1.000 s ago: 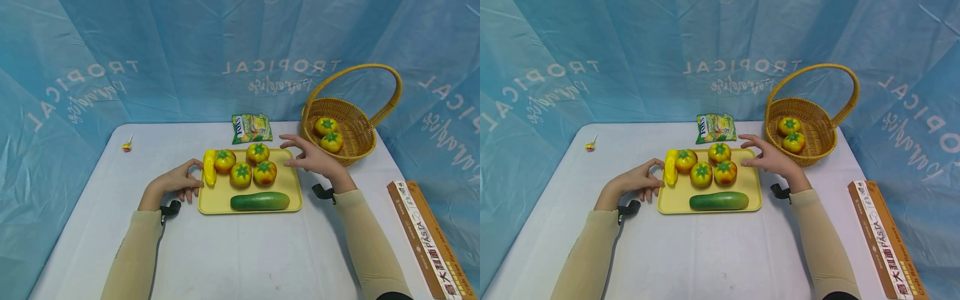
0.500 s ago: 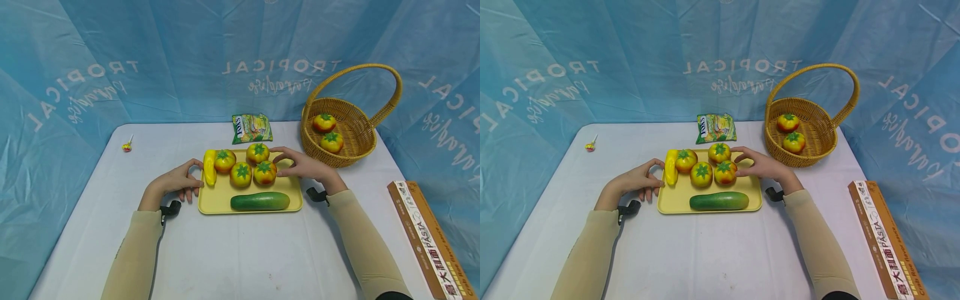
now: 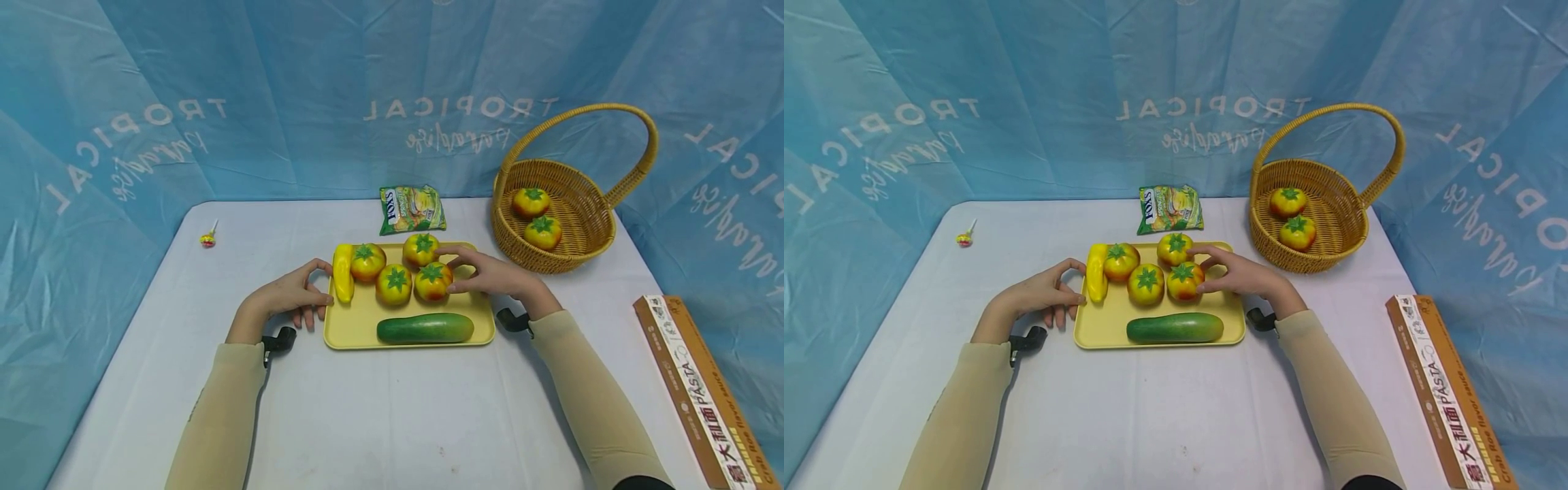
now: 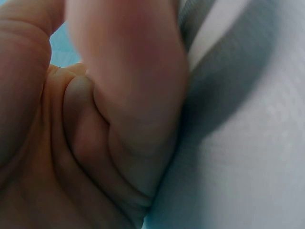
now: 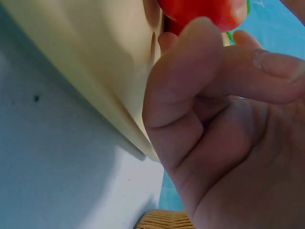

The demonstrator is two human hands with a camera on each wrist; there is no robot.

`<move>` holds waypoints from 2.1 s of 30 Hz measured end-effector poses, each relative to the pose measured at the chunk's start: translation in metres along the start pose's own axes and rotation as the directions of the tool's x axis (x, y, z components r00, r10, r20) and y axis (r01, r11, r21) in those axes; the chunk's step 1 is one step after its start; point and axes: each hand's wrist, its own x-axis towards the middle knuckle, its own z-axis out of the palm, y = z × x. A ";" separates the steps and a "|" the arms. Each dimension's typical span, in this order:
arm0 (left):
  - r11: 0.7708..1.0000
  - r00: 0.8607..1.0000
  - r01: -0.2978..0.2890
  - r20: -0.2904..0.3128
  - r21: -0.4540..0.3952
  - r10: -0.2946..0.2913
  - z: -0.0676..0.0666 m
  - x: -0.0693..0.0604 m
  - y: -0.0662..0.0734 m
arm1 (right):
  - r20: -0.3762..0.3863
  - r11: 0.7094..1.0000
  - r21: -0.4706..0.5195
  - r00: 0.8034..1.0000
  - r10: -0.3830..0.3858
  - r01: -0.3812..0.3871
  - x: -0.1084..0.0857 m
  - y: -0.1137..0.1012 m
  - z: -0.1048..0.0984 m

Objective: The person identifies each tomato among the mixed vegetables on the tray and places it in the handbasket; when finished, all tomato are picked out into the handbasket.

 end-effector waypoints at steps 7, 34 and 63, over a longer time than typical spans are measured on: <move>1.000 1.000 -0.002 0.006 -0.007 0.002 0.000 -0.001 0.001 | 0.005 1.000 0.003 1.000 0.010 -0.010 0.000 -0.006 0.003; 1.000 1.000 0.000 0.005 -0.003 0.000 -0.001 0.001 -0.002 | 0.018 1.000 -0.010 0.999 0.027 -0.027 0.005 -0.002 0.009; 1.000 1.000 -0.012 0.014 0.000 0.012 0.000 0.001 -0.001 | -0.063 0.998 -0.029 0.996 -0.061 0.059 0.004 -0.004 0.006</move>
